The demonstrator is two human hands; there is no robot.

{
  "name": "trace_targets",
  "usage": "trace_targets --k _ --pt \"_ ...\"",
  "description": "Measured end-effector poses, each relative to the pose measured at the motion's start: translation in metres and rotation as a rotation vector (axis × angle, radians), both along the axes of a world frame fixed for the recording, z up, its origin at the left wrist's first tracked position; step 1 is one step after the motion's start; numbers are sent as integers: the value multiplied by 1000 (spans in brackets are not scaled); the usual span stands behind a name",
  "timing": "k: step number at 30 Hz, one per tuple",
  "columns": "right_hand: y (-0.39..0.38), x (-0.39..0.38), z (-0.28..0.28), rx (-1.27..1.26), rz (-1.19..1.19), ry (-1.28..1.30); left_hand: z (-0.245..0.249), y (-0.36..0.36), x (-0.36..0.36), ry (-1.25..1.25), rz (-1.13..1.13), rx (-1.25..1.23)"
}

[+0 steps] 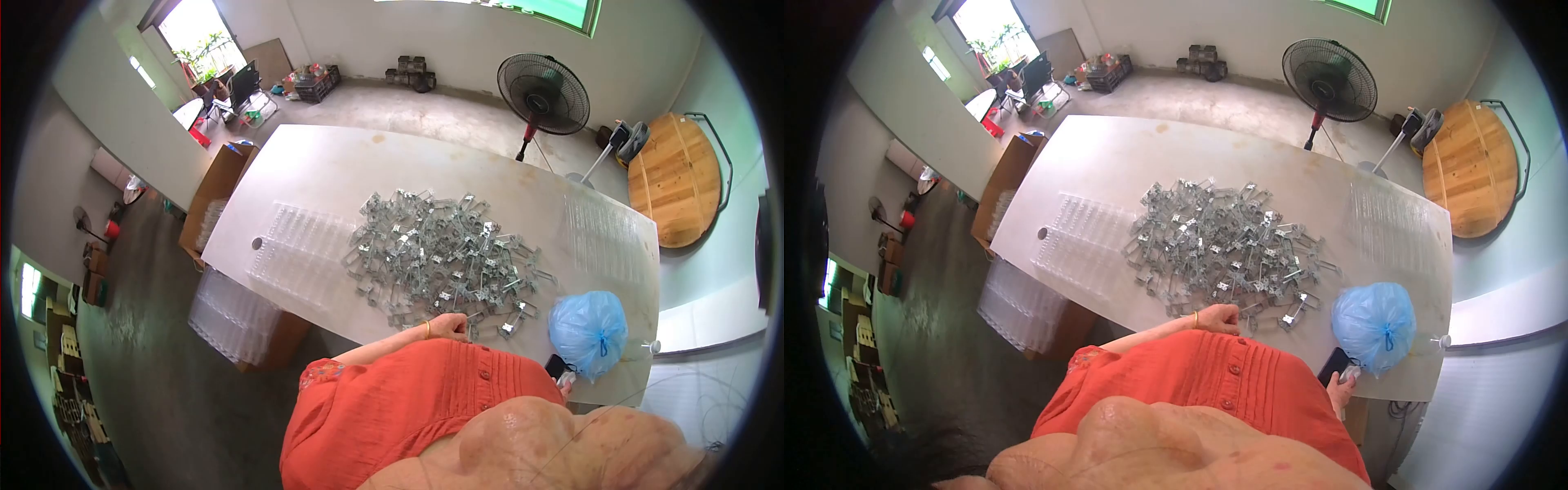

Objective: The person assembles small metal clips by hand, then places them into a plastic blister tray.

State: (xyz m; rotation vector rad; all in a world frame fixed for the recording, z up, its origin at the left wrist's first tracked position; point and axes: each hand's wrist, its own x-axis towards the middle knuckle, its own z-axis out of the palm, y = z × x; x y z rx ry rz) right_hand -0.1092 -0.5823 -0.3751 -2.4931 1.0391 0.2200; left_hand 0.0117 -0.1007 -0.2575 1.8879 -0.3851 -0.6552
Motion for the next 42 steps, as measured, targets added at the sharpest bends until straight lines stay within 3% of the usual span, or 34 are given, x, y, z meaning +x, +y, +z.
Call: trace_targets --k 8,15,42 --pt "0 3 -21 103 84 -40 -7 5 -3 -46 15 40" --pt "26 15 -25 180 50 117 -16 9 -8 -82 38 56" --pt "39 29 7 7 99 148 -30 29 -15 -92 67 54"
